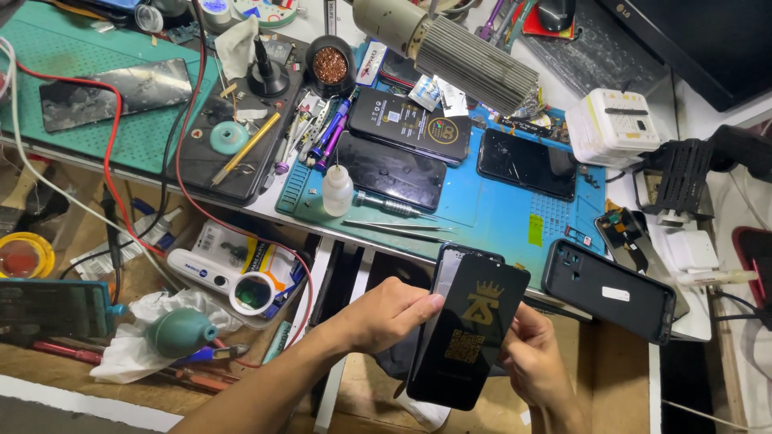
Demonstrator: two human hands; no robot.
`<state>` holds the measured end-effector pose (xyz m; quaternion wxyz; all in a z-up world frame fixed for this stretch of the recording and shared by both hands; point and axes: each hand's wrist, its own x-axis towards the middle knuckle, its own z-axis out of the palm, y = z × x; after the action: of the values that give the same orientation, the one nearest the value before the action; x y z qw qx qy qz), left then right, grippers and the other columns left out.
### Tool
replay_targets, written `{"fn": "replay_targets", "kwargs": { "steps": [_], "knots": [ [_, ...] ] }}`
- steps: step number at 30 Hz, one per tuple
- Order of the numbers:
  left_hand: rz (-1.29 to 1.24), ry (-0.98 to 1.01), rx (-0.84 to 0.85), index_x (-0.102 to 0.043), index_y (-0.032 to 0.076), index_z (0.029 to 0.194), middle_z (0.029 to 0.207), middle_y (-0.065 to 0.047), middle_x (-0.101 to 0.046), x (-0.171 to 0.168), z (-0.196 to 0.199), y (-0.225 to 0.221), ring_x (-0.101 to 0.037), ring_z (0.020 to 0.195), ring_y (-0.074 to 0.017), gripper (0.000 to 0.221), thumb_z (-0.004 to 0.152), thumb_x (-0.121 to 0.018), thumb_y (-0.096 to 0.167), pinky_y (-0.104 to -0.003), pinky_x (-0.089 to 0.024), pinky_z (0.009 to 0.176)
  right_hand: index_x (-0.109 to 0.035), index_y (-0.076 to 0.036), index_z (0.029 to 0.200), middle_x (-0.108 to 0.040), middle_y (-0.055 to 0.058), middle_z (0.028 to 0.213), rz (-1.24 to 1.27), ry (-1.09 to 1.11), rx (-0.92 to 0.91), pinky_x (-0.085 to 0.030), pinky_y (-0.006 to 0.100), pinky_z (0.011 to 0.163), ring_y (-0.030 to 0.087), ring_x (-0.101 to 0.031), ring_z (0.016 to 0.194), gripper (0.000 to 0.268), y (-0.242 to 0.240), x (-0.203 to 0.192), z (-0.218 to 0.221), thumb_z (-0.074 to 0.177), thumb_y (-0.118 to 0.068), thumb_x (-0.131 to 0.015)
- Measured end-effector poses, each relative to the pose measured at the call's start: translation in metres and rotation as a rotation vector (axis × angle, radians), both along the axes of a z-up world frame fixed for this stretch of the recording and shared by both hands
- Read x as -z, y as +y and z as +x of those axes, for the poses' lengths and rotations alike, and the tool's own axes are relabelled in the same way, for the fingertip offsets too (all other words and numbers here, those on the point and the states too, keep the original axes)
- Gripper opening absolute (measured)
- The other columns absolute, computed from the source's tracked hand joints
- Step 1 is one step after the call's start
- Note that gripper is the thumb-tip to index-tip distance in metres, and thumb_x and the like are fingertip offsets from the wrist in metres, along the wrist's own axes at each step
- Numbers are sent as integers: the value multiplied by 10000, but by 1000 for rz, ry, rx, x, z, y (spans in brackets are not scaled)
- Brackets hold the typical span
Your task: Inspecting a smartphone and fitting it into a protective case or replacement frame
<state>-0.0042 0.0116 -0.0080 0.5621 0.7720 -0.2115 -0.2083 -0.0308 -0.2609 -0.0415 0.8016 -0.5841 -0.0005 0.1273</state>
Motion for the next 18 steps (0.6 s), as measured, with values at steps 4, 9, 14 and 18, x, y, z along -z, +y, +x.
{"fn": "replay_targets", "kwargs": {
  "steps": [4,9,14,18],
  "knots": [
    [-51,-34,-8,-291,147,663,614,38,-299,-2,0,-1,-301,570,-117,495,1095,-385,370,-332,-267,569,-682,3,1282,-790,136,923,-2,4,-7,-580,281,460,171,-725,661,332,1,-5,1,973,34,-566],
    [-41,221,-125,-491,101,879,770,-50,-648,-27,1,1,-755,581,-174,657,897,-250,712,-220,-411,436,-684,5,1294,-784,175,1089,-36,43,62,-643,371,669,254,-759,878,386,7,-9,3,936,76,-559],
    [-230,176,-245,-558,130,1079,813,-14,-516,-39,-3,-3,-517,680,-143,507,937,-405,592,-286,-496,590,-714,-6,1243,-726,71,858,-77,11,60,-511,271,516,129,-598,635,386,15,-18,3,934,110,-514],
    [-328,223,-240,-671,97,1203,1033,-5,-615,-28,-9,-22,-560,830,-105,398,957,-584,398,-248,-469,749,-754,-22,1214,-786,107,1033,-174,16,72,-645,343,644,203,-735,841,331,23,-27,3,943,68,-589]
  ]
}}
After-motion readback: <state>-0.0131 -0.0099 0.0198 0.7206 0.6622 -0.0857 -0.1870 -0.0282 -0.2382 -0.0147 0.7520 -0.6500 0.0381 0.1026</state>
